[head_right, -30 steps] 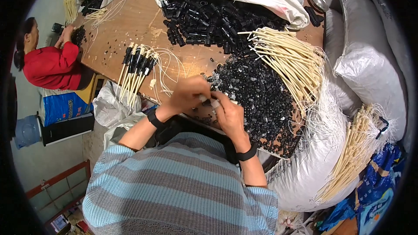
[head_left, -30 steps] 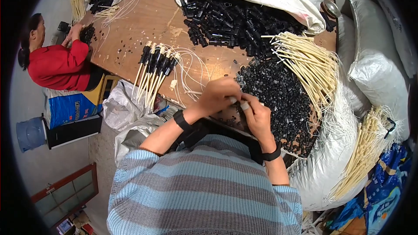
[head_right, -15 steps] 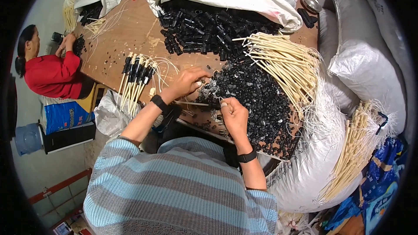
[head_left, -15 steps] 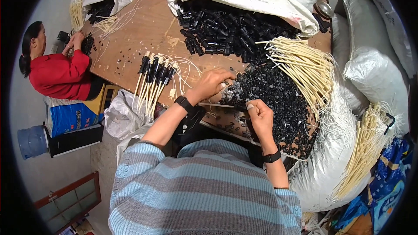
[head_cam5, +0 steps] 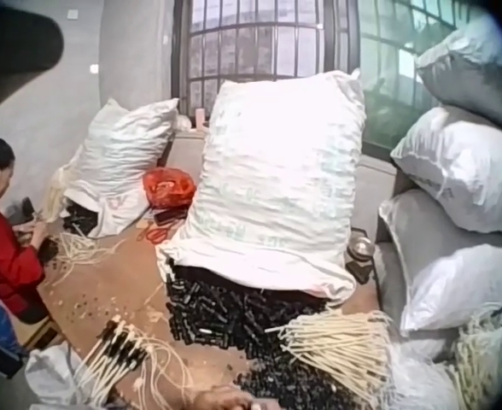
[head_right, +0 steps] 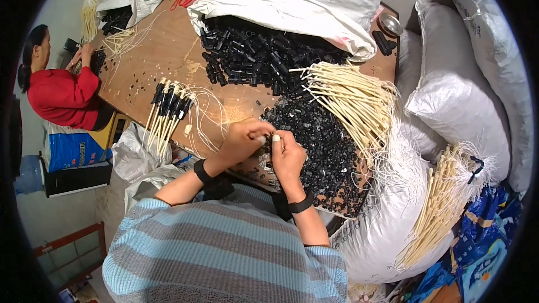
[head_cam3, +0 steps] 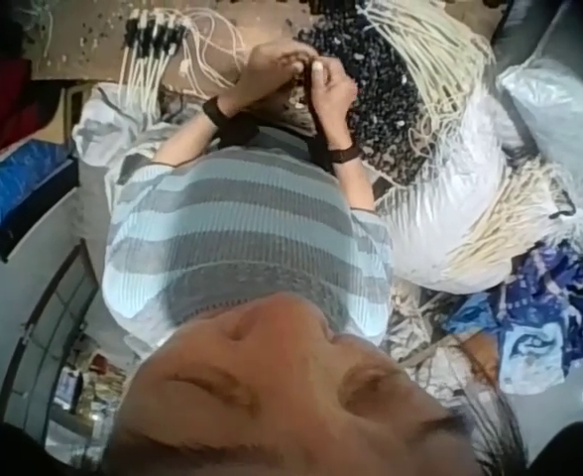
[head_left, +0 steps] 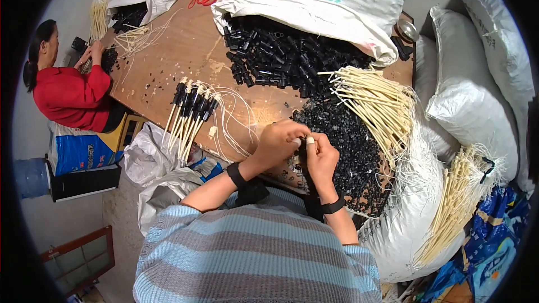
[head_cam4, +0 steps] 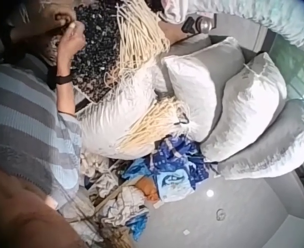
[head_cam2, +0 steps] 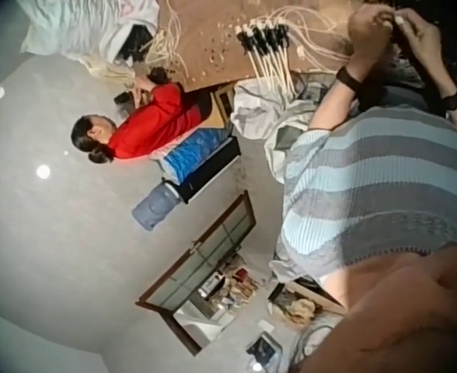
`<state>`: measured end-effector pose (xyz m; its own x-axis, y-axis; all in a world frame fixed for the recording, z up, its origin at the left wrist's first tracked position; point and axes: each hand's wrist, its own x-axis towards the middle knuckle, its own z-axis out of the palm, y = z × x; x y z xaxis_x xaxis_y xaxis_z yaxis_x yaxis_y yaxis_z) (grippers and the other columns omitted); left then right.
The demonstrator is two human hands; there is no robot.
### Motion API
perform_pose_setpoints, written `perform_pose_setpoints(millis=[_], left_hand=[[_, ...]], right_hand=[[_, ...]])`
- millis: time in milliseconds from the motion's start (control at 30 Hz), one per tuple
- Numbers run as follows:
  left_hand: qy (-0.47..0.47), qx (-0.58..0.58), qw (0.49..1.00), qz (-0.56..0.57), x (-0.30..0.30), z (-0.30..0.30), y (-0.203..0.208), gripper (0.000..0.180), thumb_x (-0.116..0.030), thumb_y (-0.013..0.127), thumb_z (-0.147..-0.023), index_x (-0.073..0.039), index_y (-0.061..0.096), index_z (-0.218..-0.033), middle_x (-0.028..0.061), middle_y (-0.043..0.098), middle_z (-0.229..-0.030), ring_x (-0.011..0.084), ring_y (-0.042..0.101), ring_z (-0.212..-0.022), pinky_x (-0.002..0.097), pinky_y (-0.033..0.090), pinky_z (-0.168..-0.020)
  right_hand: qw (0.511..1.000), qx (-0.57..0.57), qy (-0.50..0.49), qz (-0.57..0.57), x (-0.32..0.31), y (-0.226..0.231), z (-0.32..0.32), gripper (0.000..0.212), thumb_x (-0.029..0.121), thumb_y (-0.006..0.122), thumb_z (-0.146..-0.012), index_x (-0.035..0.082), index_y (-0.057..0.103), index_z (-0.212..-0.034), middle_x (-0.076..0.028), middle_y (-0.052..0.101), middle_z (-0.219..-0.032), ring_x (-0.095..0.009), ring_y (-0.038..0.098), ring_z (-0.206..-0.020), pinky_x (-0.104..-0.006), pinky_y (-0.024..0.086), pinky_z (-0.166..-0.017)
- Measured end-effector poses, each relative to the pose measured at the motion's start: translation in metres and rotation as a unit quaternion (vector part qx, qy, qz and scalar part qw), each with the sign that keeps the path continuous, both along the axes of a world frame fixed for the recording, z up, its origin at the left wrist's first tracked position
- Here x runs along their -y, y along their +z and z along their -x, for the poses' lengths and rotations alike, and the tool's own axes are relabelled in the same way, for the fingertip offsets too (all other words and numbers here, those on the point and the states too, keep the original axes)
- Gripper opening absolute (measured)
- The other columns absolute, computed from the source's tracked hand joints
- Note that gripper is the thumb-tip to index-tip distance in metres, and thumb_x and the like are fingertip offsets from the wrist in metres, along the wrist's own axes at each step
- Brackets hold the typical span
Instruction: The person picks up a white cord and a black plastic connector, fits the cord into the connector, and presses a small black piece into the assembly. They then place the completed unit onto a pile of similar assemblies on the table.
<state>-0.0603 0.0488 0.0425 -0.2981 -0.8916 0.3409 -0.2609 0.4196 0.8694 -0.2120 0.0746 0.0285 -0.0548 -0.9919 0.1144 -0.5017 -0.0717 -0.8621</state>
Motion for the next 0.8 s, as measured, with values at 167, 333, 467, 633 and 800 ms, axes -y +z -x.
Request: perform_pose_setpoints(millis=[167, 333, 467, 633, 800], left_hand=[[0.074, -0.062, 0.967, -0.237, -0.002, 0.002, 0.005, 0.020, 0.007, 0.060, -0.076, 0.002, 0.069, -0.094, -0.0007, 0.065, -0.077, 0.0045, 0.056, -0.071, 0.0212, 0.049, -0.067], [0.071, -0.063, 0.959, -0.265, 0.000, -0.004, -0.001, 0.018, 0.007, 0.060, -0.075, 0.001, 0.069, -0.089, 0.0004, 0.066, -0.078, 0.0045, 0.055, -0.070, 0.0196, 0.046, -0.064], [0.091, 0.015, 0.992, -0.088, 0.006, -0.014, -0.009, 0.022, 0.006, 0.062, -0.069, -0.002, 0.069, -0.088, 0.0062, 0.067, -0.085, 0.0129, 0.059, -0.069, 0.0238, 0.047, -0.063], [0.010, 0.047, 0.997, 0.059, 0.006, -0.009, 0.016, 0.034, 0.002, 0.065, -0.065, -0.004, 0.066, -0.098, 0.0104, 0.067, -0.089, 0.0278, 0.066, -0.077, 0.0329, 0.053, -0.067], [-0.039, 0.143, 0.989, -0.026, 0.008, -0.025, -0.002, 0.031, -0.007, 0.065, -0.065, -0.009, 0.066, -0.096, 0.0121, 0.067, -0.085, 0.0341, 0.065, -0.078, 0.0419, 0.053, -0.070]], right_hand=[[0.968, -0.171, 0.025, 0.184, -0.002, 0.006, -0.004, 0.007, 0.007, 0.064, -0.086, 0.007, 0.065, -0.093, -0.011, 0.065, -0.072, -0.024, 0.063, -0.056, -0.0324, 0.047, -0.050], [0.973, -0.152, 0.035, 0.168, -0.005, 0.008, -0.005, 0.008, 0.006, 0.063, -0.086, 0.007, 0.065, -0.093, -0.012, 0.065, -0.074, -0.025, 0.065, -0.058, -0.0324, 0.048, -0.051], [0.993, 0.086, 0.063, 0.054, -0.007, 0.011, -0.002, 0.012, 0.007, 0.063, -0.087, 0.003, 0.063, -0.099, -0.001, 0.058, -0.064, -0.011, 0.051, -0.050, -0.0257, 0.038, -0.046], [0.795, 0.568, 0.076, -0.197, 0.002, 0.021, 0.017, 0.018, 0.003, 0.059, -0.089, 0.000, 0.061, -0.106, 0.008, 0.050, -0.066, 0.001, 0.036, -0.054, -0.0160, 0.027, -0.047], [0.986, 0.067, 0.147, 0.029, 0.002, 0.028, 0.017, 0.028, 0.002, 0.058, -0.083, 0.005, 0.069, -0.108, -0.008, 0.071, -0.085, -0.013, 0.059, -0.057, -0.0252, 0.047, -0.054]])
